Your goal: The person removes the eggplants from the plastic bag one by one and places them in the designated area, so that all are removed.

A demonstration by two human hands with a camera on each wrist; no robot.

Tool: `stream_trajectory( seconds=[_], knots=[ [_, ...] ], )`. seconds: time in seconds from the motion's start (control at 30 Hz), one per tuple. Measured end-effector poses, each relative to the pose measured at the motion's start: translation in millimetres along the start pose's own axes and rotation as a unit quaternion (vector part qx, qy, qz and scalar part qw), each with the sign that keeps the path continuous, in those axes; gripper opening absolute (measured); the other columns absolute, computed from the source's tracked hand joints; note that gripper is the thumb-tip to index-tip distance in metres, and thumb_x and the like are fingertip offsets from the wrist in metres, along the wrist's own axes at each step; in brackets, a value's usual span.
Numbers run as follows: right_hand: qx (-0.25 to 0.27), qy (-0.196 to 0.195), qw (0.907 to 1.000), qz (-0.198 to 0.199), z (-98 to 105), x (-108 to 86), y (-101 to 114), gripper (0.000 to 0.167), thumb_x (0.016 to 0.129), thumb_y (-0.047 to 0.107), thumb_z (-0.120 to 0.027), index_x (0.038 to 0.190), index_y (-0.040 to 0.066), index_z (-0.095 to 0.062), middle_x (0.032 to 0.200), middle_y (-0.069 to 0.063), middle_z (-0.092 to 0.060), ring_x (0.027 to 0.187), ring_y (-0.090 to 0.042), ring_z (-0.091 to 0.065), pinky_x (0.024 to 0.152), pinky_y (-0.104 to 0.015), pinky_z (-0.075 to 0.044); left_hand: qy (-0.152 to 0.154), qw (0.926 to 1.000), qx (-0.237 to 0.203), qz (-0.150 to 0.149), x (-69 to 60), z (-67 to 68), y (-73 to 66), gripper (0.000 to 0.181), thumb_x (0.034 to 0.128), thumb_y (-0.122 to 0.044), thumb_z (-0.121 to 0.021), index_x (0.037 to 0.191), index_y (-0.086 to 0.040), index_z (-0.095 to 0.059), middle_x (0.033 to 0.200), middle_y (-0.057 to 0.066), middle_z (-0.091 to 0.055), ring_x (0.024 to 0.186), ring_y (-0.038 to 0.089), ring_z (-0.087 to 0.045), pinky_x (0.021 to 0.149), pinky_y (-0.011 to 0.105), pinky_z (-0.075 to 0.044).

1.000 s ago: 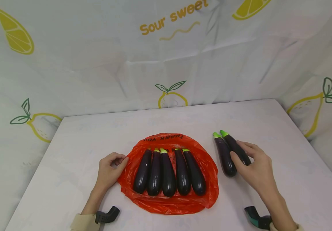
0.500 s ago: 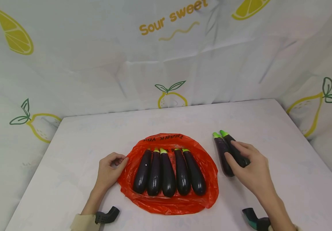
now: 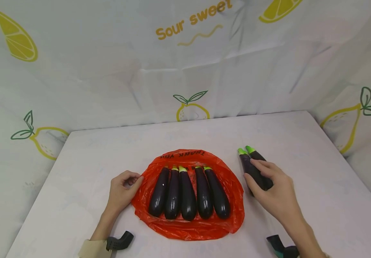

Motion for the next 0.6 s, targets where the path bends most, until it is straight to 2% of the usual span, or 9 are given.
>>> stream_trajectory(
  seconds=[0.07,0.13,0.2,0.3,0.43,0.53,0.6],
  knots=[
    [0.004,0.001,1.0,0.005,-1,-0.8,3,0.047,0.081,0.005,-0.083,0.126,0.0,-0.07,0.122,-0.027,-0.066,0.098,-0.05,-0.067,0.072,-0.028,-0.062,-0.001,1.0,-0.001,0.0,-0.1,0.1,0.1,0.004,0.0856,-0.005,-0.078,0.089,-0.007,-0.077,0.076,0.0,-0.069,0.068,0.007,-0.054,0.062,0.021,-0.049],
    [0.008,0.003,0.9999,0.011,-3,-1.7,5,0.046,0.081,0.005,-0.083,0.125,0.0,-0.07,0.121,-0.026,-0.067,0.097,-0.048,-0.067,0.073,-0.009,-0.055,0.0,1.0,-0.001,0.004,0.0,0.2,0.0,0.004,0.0858,-0.006,-0.078,0.089,-0.007,-0.076,0.077,-0.001,-0.068,0.069,0.006,-0.054,0.062,0.021,-0.049],
    [0.011,0.005,0.9998,0.014,-4,-2.5,6,0.046,0.081,0.005,-0.083,0.124,0.0,-0.07,0.12,-0.024,-0.068,0.096,-0.047,-0.068,0.073,0.004,-0.04,0.003,1.0,-0.001,0.006,0.0,0.0,0.2,0.003,0.0864,-0.007,-0.078,0.089,-0.006,-0.076,0.077,-0.001,-0.068,0.069,0.006,-0.054,0.062,0.02,-0.049],
    [0.009,0.012,0.9998,0.016,-7,-3.8,9,0.045,0.081,0.006,-0.083,0.124,0.001,-0.071,0.12,-0.024,-0.068,0.095,-0.046,-0.069,0.074,0.003,-0.04,0.006,1.0,0.002,0.005,0.1,-0.3,0.6,0.006,0.0882,-0.011,-0.077,0.089,-0.005,-0.075,0.077,-0.001,-0.068,0.069,0.004,-0.053,0.063,0.019,-0.048],
    [0.004,0.021,0.9996,0.016,-10,-5.1,14,0.045,0.081,0.007,-0.083,0.124,0.001,-0.071,0.122,-0.024,-0.068,0.095,-0.046,-0.07,0.071,-0.008,-0.052,0.003,1.0,0.004,-0.003,0.1,-0.5,1.5,0.008,0.0889,-0.012,-0.077,0.088,-0.005,-0.075,0.076,-0.001,-0.067,0.069,0.004,-0.053,0.062,0.019,-0.048],
    [0.011,0.024,0.9994,0.024,-13,-6.2,17,0.046,0.08,0.006,-0.084,0.124,0.001,-0.071,0.12,-0.024,-0.068,0.094,-0.045,-0.07,0.073,-0.006,-0.051,0.003,1.0,0.003,-0.003,0.0,-0.3,1.3,0.009,0.0896,-0.013,-0.076,0.089,-0.004,-0.075,0.076,-0.001,-0.067,0.069,0.004,-0.053,0.062,0.018,-0.048],
    [0.019,0.025,0.999,0.031,-15,-7.2,19,0.047,0.079,0.004,-0.084,0.124,0.0,-0.071,0.119,-0.023,-0.069,0.094,-0.042,-0.07,0.076,0.001,-0.045,0.003,1.0,0.002,-0.003,-0.1,-0.2,0.8,0.009,0.0897,-0.013,-0.076,0.089,-0.005,-0.076,0.076,0.0,-0.067,0.069,0.004,-0.053,0.062,0.018,-0.047]
  ],
)
Point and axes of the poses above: each hand's wrist, its own x-axis towards the middle knuckle, its own z-axis out of the back of the hand, y = z × x, the point moved 5 cm from there along x, towards the middle knuckle
